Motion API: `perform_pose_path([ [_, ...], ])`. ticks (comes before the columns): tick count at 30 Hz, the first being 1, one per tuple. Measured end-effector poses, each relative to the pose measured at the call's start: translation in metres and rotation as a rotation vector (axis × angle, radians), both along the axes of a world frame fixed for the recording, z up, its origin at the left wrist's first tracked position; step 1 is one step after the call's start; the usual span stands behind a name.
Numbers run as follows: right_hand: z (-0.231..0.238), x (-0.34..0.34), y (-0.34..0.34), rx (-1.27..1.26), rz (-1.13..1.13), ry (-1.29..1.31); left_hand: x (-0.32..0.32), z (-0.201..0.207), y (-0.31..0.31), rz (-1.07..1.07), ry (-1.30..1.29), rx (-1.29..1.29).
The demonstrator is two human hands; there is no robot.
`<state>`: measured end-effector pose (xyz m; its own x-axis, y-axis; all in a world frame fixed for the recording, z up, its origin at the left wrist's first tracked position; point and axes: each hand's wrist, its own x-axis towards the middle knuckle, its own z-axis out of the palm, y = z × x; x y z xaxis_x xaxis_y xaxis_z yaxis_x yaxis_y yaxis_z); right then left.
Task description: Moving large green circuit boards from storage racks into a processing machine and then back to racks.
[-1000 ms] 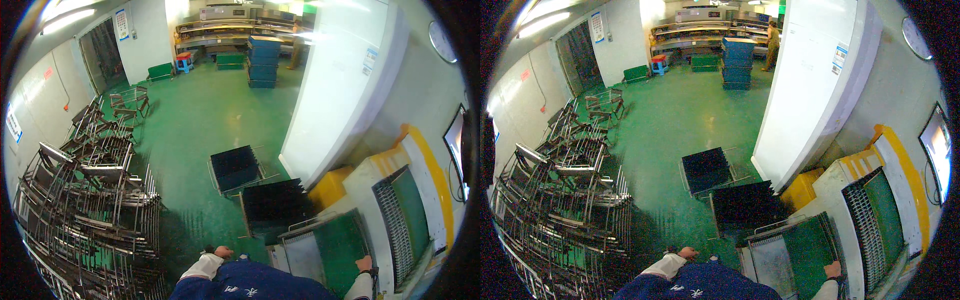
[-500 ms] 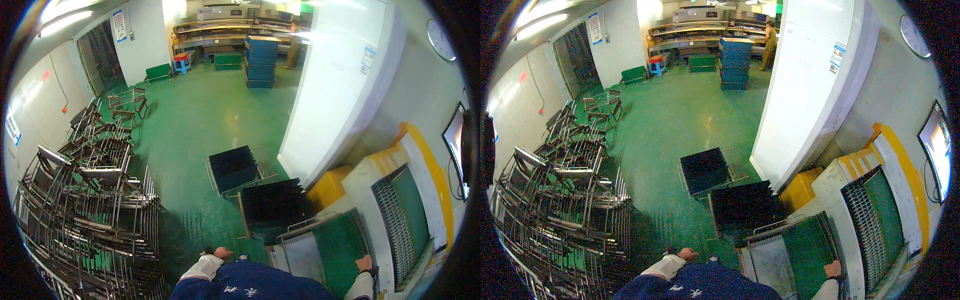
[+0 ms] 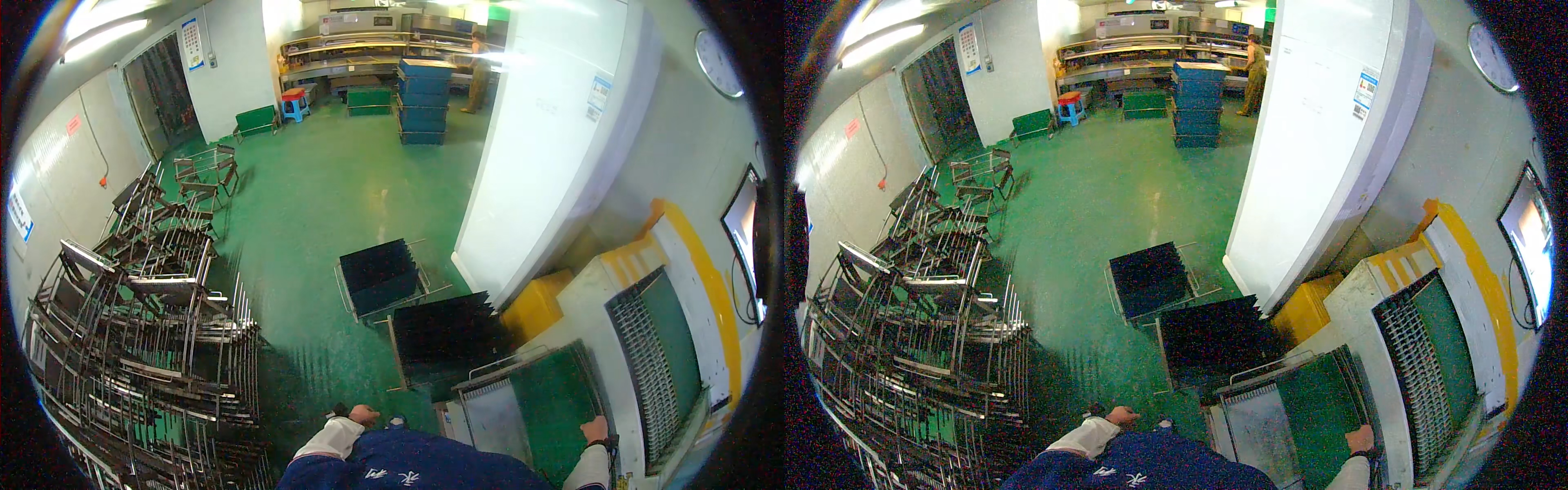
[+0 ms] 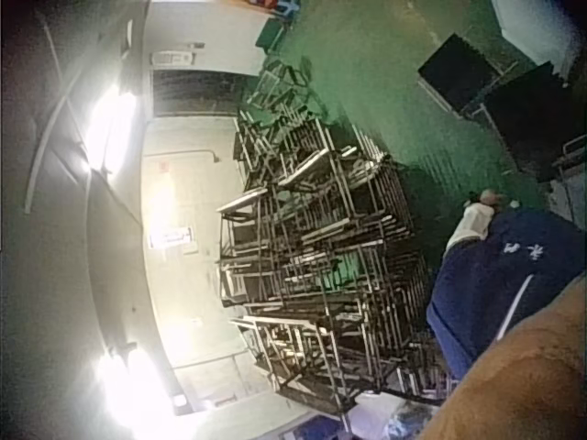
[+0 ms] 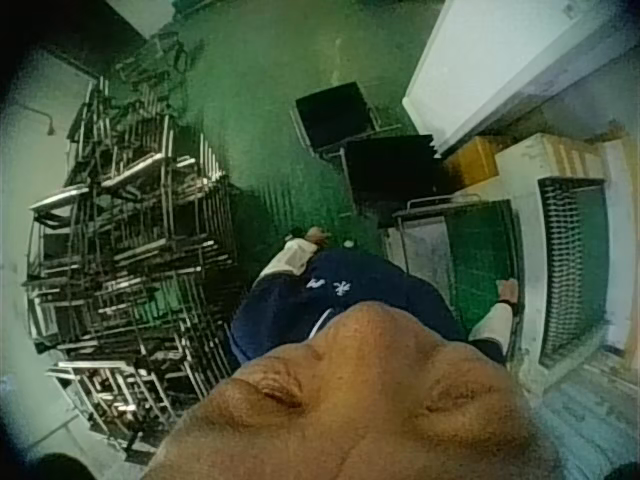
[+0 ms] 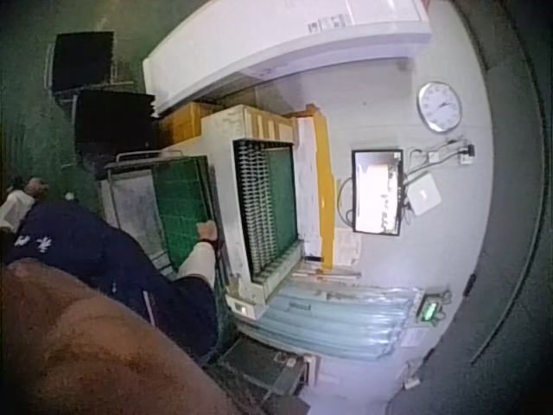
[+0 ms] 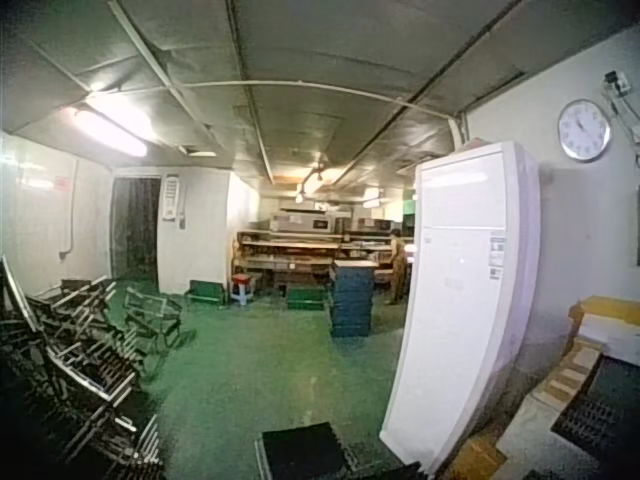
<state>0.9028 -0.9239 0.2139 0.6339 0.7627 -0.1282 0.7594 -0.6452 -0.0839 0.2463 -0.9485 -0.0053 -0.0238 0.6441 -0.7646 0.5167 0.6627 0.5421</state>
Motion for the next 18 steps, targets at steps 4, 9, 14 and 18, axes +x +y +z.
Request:
perform_pose_path([
  [4,0.006,-0.007,0.0,-0.002,-0.004,-0.01,-0.001,-0.002,-0.002,0.034,-0.031,-0.003],
  [9,-0.017,0.014,-0.004,0.046,0.055,-0.145,-0.002,-0.024,-0.005,0.128,-0.108,-0.034],
  [14,-0.017,0.013,-0.004,0.017,0.055,-0.172,0.002,-0.011,-0.001,0.09,-0.072,-0.065],
  [18,-0.003,0.0,0.0,-0.04,0.021,-0.143,-0.001,-0.017,-0.003,0.109,-0.081,-0.098],
])
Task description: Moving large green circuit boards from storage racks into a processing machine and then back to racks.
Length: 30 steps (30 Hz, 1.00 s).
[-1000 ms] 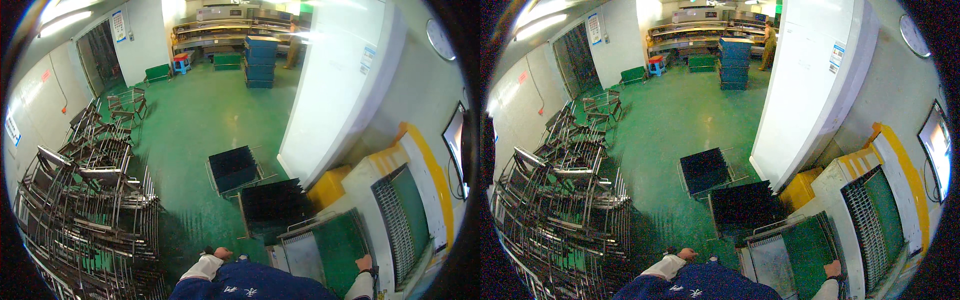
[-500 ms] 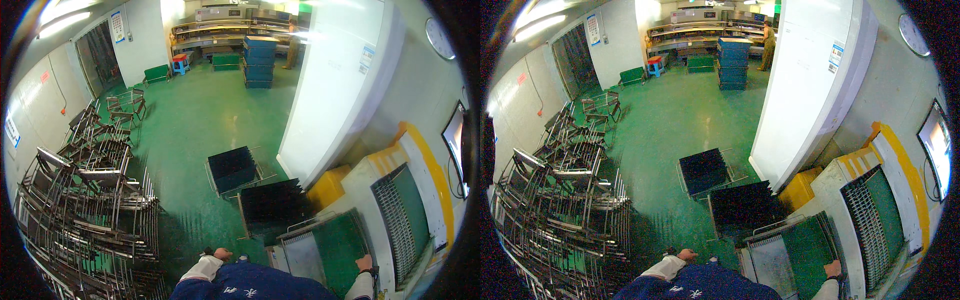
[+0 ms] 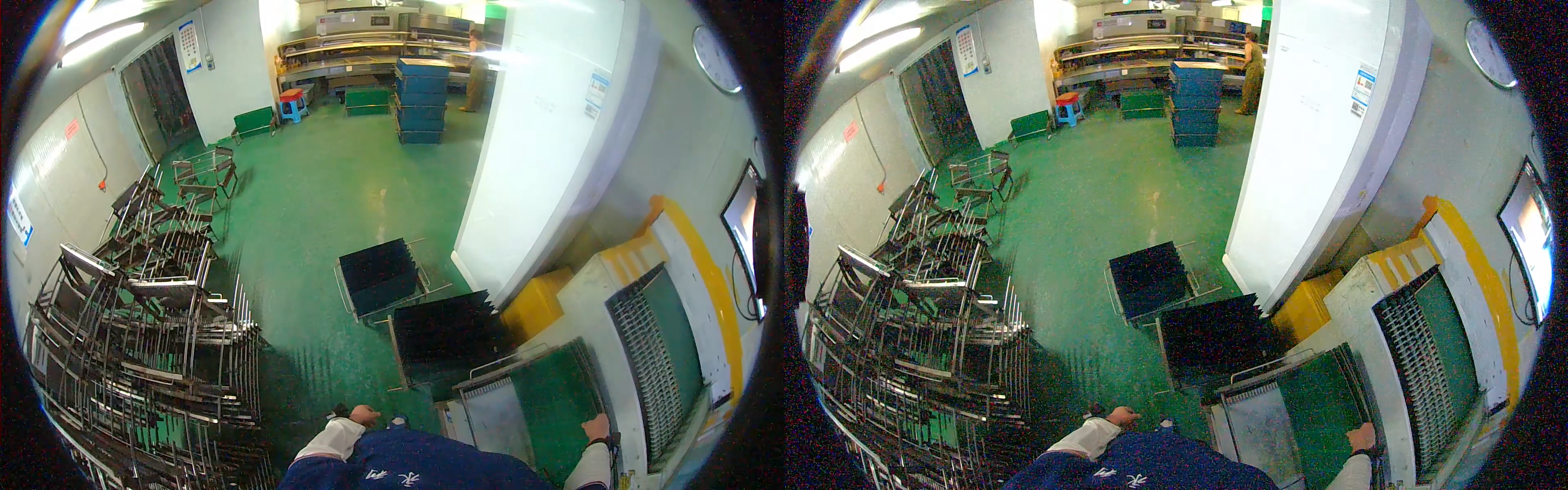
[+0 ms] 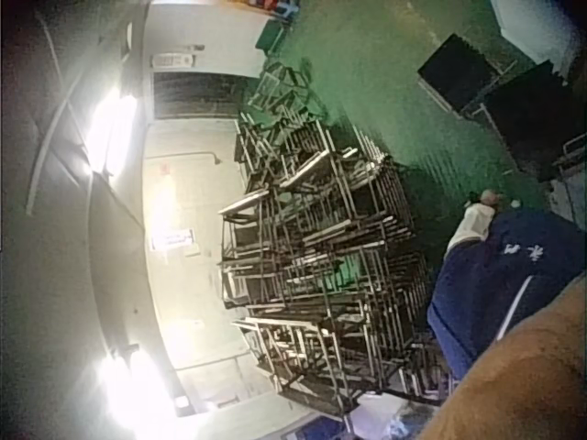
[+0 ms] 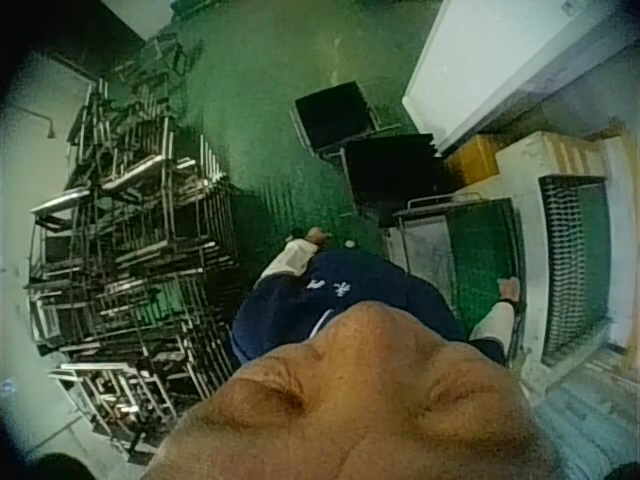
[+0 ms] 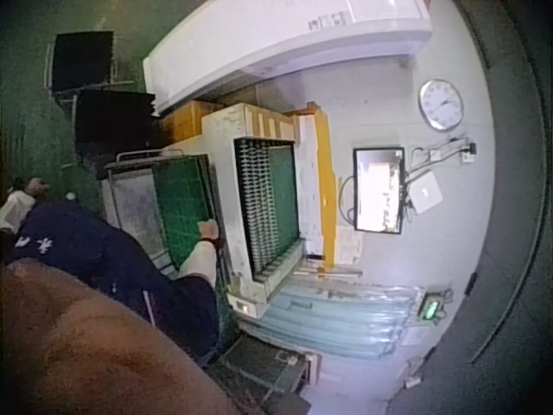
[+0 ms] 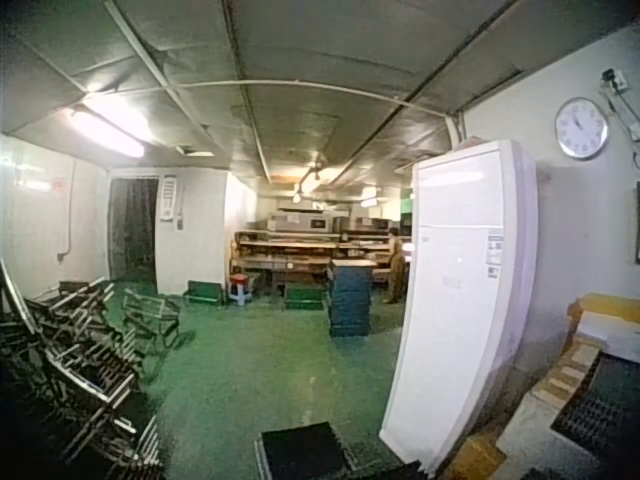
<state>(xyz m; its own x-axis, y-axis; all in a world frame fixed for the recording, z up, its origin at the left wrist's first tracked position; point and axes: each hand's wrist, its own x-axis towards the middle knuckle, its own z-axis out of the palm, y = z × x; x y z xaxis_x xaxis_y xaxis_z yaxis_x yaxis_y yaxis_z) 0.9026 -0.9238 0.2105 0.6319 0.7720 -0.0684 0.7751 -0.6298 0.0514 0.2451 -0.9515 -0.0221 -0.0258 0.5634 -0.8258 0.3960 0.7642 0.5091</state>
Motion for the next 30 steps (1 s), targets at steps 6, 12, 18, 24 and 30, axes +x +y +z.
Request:
perform_pose_path([
  [6,0.002,0.003,0.001,-0.022,-0.096,0.13,0.005,0.01,0.002,0.006,0.009,-0.03],
  [12,-0.004,0.004,-0.002,0.044,0.021,0.005,0.005,0.017,0.002,-0.017,0.034,-0.012],
  [18,-0.004,0.006,-0.003,0.064,0.014,0.023,0.007,0.016,0.003,-0.001,0.028,-0.017],
  [24,-0.007,0.007,-0.004,0.12,0.043,0.0,0.006,0.003,-0.001,0.04,-0.015,-0.014],
  [30,-0.014,0.018,-0.001,0.054,-0.058,0.139,0.006,0.031,0.007,-0.2,0.091,0.05],
])
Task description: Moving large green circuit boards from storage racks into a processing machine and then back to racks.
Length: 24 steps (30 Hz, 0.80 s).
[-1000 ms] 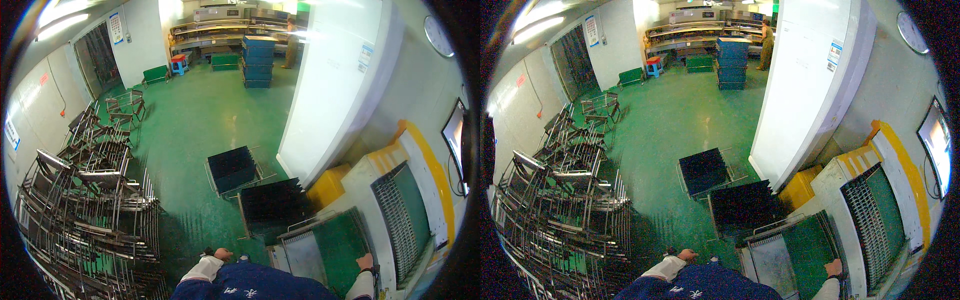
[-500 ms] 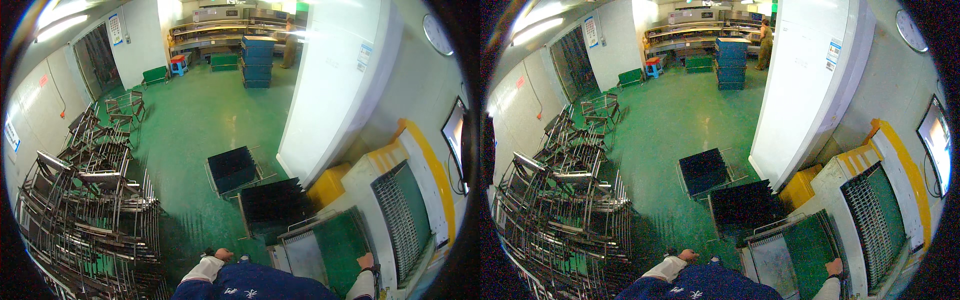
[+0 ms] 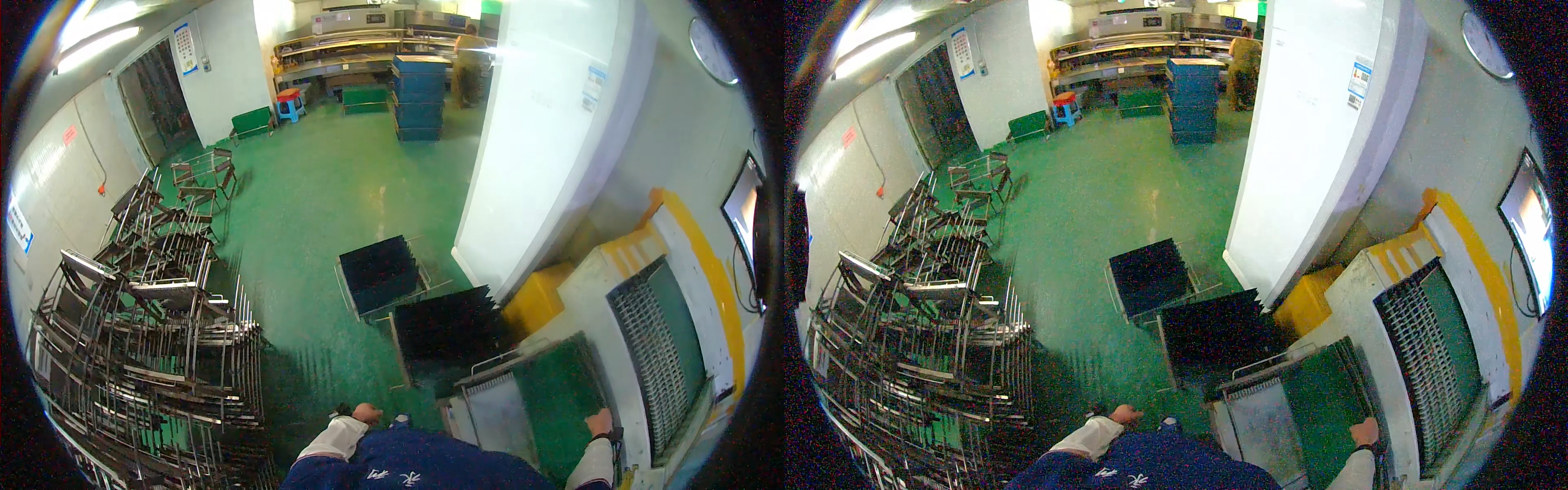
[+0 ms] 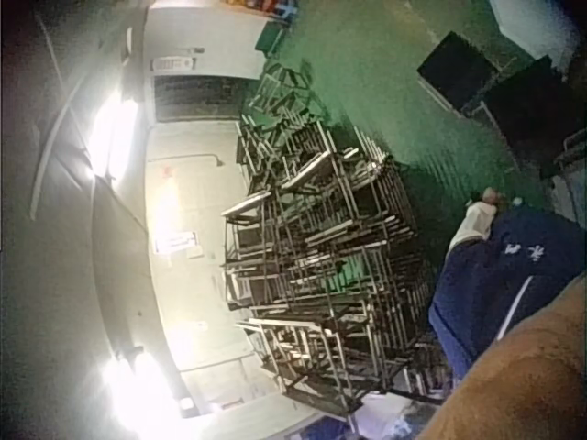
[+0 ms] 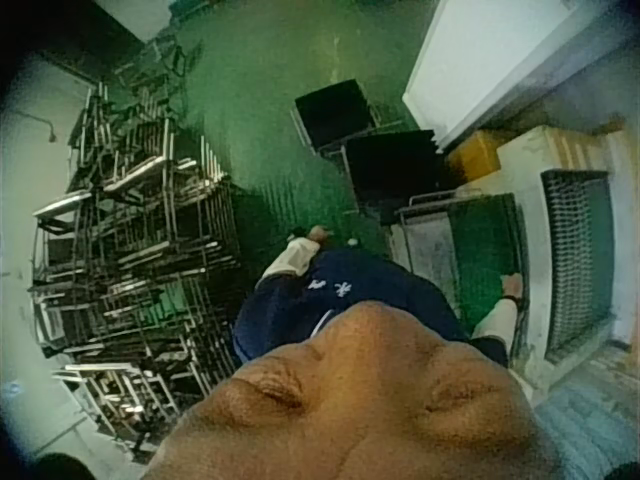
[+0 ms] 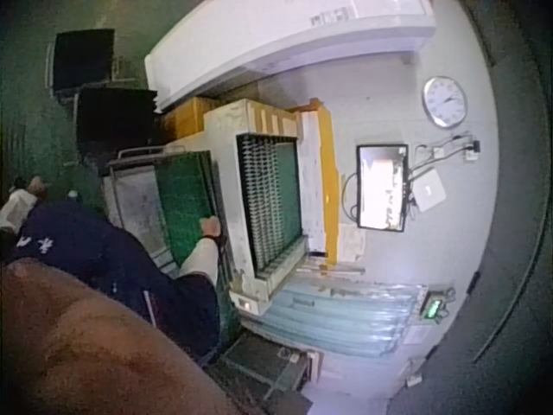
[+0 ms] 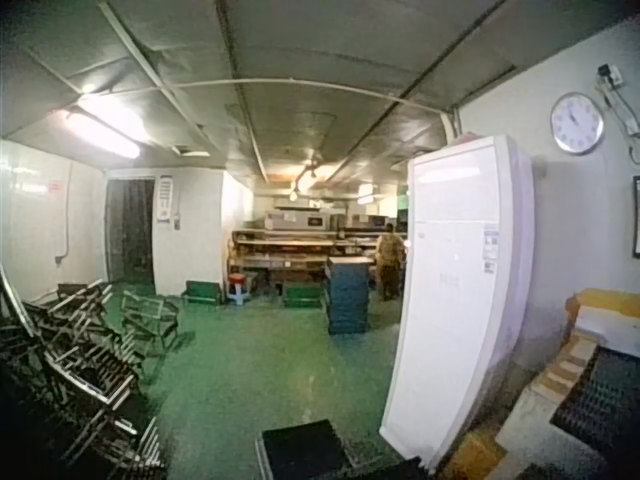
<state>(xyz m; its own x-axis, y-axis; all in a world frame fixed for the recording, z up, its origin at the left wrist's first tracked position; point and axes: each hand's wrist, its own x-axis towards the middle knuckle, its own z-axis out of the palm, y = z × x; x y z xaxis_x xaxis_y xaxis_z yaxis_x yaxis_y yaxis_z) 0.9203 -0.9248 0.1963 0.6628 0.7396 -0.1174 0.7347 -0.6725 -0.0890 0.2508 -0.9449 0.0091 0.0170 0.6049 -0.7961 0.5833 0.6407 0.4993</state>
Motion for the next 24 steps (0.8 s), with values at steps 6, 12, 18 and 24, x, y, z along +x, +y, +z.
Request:
perform_pose_path([
  [6,-0.02,0.016,-0.003,0.077,0.067,-0.071,0.004,0.021,-0.001,0.027,0.029,0.091],
  [12,-0.056,0.073,-0.012,0.021,0.22,-0.037,0.002,-0.037,-0.004,0.198,-0.134,0.097],
  [18,-0.027,0.034,-0.006,0.068,0.203,0.021,-0.001,-0.045,-0.018,0.325,-0.185,0.043],
  [24,-0.021,0.022,-0.002,0.02,0.141,0.007,-0.002,-0.058,-0.018,0.262,-0.151,-0.006],
])
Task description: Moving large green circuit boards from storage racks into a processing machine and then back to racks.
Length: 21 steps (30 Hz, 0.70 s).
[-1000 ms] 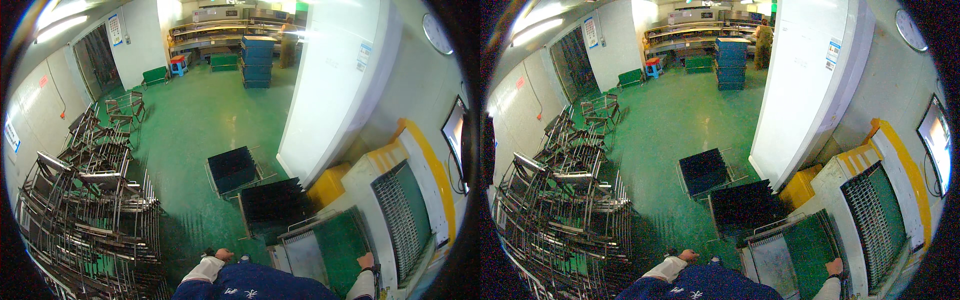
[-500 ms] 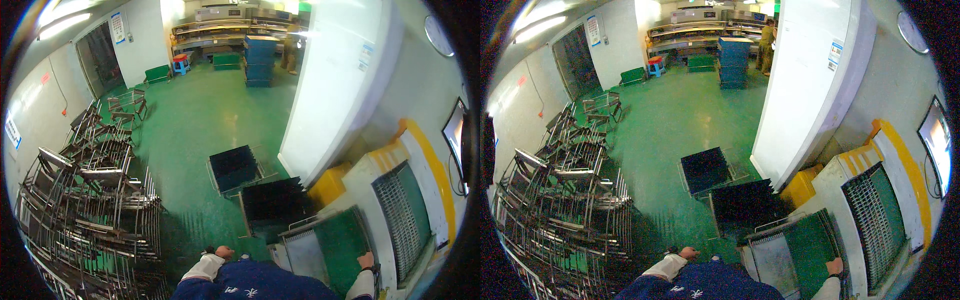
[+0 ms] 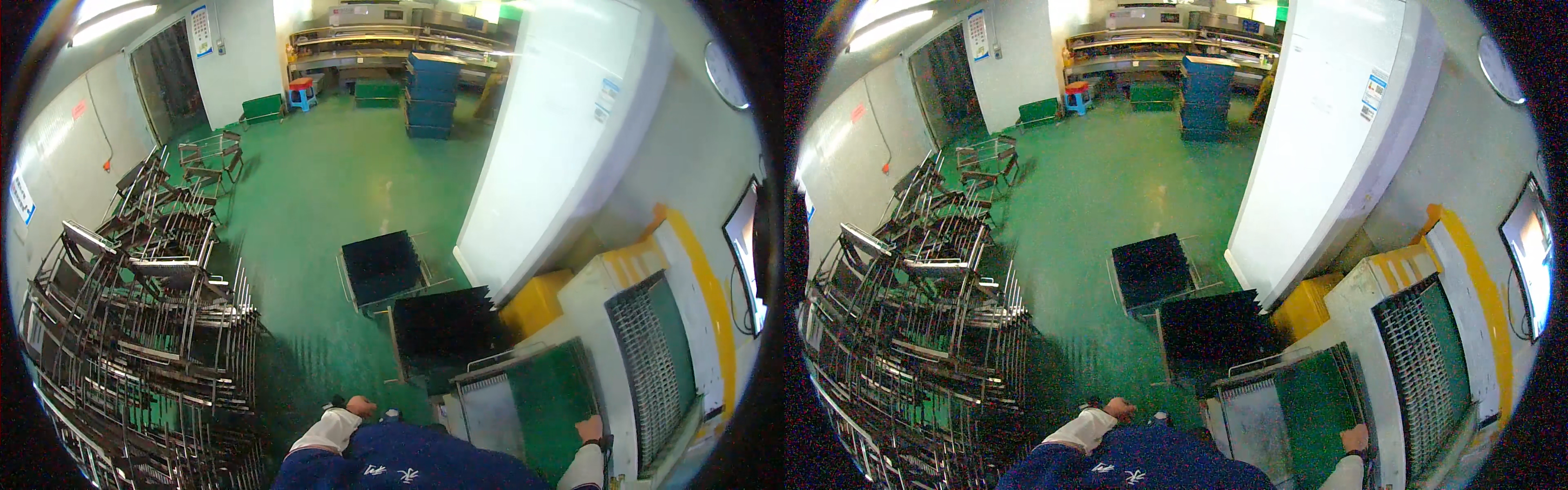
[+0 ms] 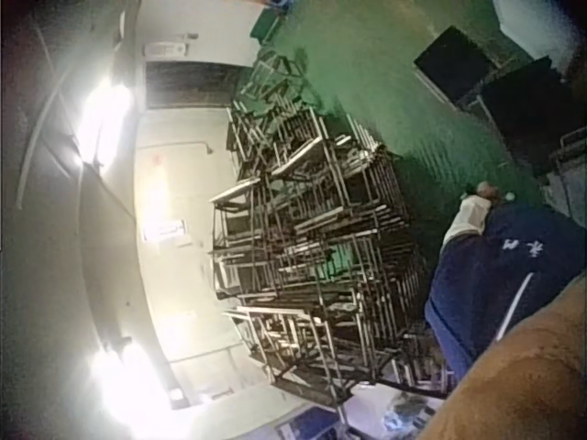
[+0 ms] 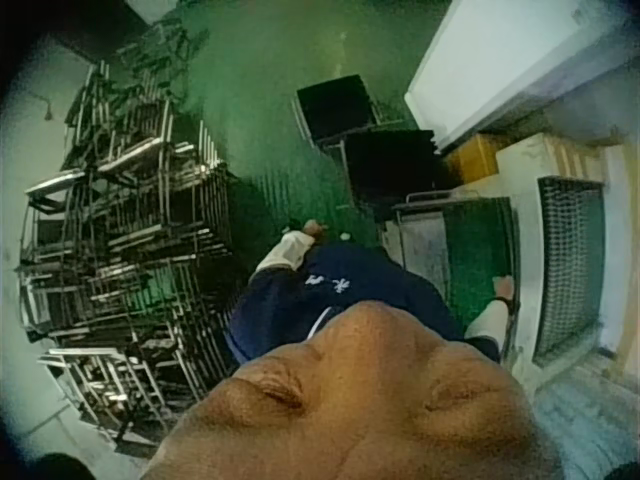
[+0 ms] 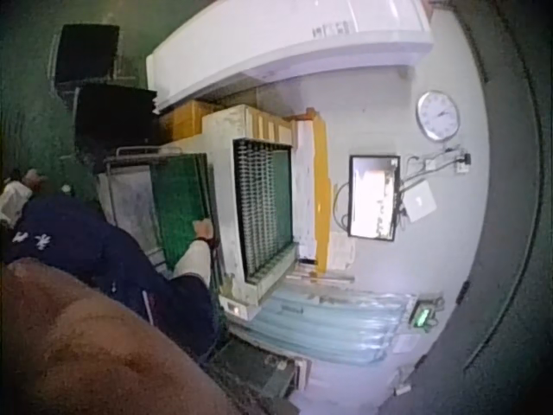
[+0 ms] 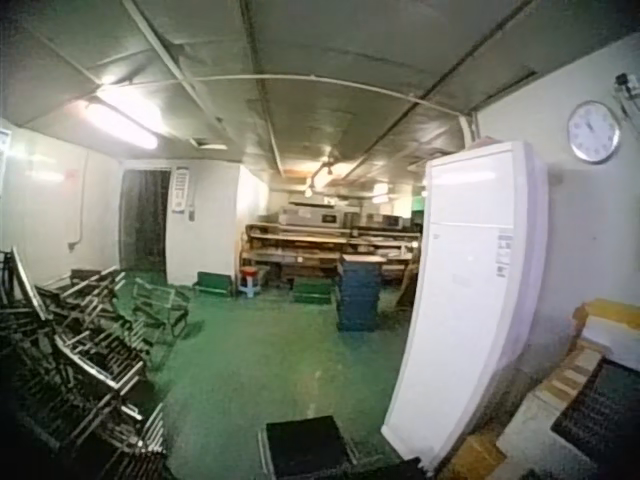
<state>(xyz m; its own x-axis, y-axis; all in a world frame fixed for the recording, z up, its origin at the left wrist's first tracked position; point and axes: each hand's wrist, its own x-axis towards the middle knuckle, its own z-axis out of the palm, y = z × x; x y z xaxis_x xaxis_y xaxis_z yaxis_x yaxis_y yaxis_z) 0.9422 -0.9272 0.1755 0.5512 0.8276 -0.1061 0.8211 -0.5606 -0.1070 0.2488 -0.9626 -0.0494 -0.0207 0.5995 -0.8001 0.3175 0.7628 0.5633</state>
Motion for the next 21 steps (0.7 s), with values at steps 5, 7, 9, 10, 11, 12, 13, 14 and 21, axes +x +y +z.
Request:
perform_pose_path([
  [5,0.017,-0.023,-0.002,-0.007,-0.065,-0.028,0.009,0.009,0.0,0.024,0.0,0.006],
  [7,0.017,-0.024,-0.01,0.019,-0.069,-0.034,0.015,0.015,0.002,0.053,-0.055,-0.03],
  [9,0.037,-0.056,-0.009,0.018,-0.1,-0.074,0.018,0.017,0.001,0.035,-0.042,-0.03],
  [10,0.035,-0.058,-0.011,0.02,-0.101,-0.077,0.02,0.017,0.002,0.015,-0.03,-0.028],
  [11,0.03,-0.058,-0.016,0.024,-0.058,-0.085,0.024,0.019,0.002,0.008,-0.035,-0.029],
  [12,0.026,-0.058,-0.021,0.027,-0.015,-0.092,0.028,0.022,0.002,-0.021,-0.025,-0.021],
  [13,0.023,-0.058,-0.026,0.025,-0.023,-0.098,0.032,0.025,0.003,-0.051,-0.015,-0.013],
  [14,0.021,-0.061,-0.03,0.105,0.033,-0.066,0.033,0.024,0.003,-0.056,-0.019,-0.013],
  [21,0.039,-0.052,-0.049,0.165,0.161,-0.164,0.048,0.022,0.008,-0.32,0.03,0.043],
])
